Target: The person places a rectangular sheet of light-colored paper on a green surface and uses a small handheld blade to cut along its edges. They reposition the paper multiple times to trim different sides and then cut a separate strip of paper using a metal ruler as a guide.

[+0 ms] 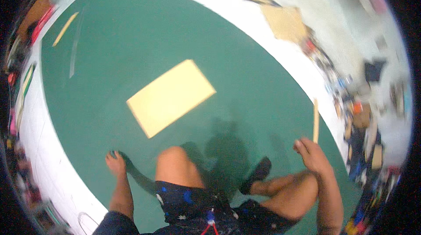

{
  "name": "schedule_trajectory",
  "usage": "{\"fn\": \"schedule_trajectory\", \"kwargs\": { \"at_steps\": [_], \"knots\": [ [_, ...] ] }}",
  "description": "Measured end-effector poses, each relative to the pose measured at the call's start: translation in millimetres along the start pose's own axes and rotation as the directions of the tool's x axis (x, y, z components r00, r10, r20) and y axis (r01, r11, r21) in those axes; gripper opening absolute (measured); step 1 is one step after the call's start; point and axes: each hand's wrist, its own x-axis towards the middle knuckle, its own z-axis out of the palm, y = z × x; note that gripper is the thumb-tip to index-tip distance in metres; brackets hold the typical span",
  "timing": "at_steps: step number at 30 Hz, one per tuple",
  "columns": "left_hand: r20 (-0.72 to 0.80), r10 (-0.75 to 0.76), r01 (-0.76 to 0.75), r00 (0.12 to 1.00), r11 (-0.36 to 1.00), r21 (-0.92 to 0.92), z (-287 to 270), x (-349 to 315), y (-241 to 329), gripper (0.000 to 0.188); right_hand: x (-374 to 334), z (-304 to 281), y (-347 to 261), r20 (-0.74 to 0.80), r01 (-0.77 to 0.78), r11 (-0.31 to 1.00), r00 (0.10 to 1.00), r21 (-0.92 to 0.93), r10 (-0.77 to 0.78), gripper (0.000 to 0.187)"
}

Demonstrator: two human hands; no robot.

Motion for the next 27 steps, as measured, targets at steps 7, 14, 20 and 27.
{"fn": "schedule_trajectory", "kwargs": {
  "at_steps": [7, 14, 20, 27],
  "knots": [
    [-0.119, -0.172, 0.189, 0.978, 0.969, 0.158, 18, 97, -46, 0.064, 80, 23, -150, 0.122, 0.346, 0.853, 0.938, -0.392, -0.324, 0.030],
    [-0.055, -0.272, 0.277, 0.961, 0.953, 0.121, 24, 86, -36, 0.067, 175, 98, -303, 0.173, 0.498, 0.555, 0.827, -0.666, -0.534, 0.042],
    [0.029, -0.349, 0.346, 0.937, 0.936, 0.061, 5, 89, -29, 0.070, 291, 236, -465, 0.189, 0.388, 0.922, 0.906, -0.007, -0.380, 0.051],
    [0.109, -0.359, 0.354, 0.927, 0.933, 0.061, 5, 87, -29, 0.071, 384, 469, -677, 0.295, 0.785, 0.603, 0.615, -0.142, -0.731, 0.039]
  ]
}}
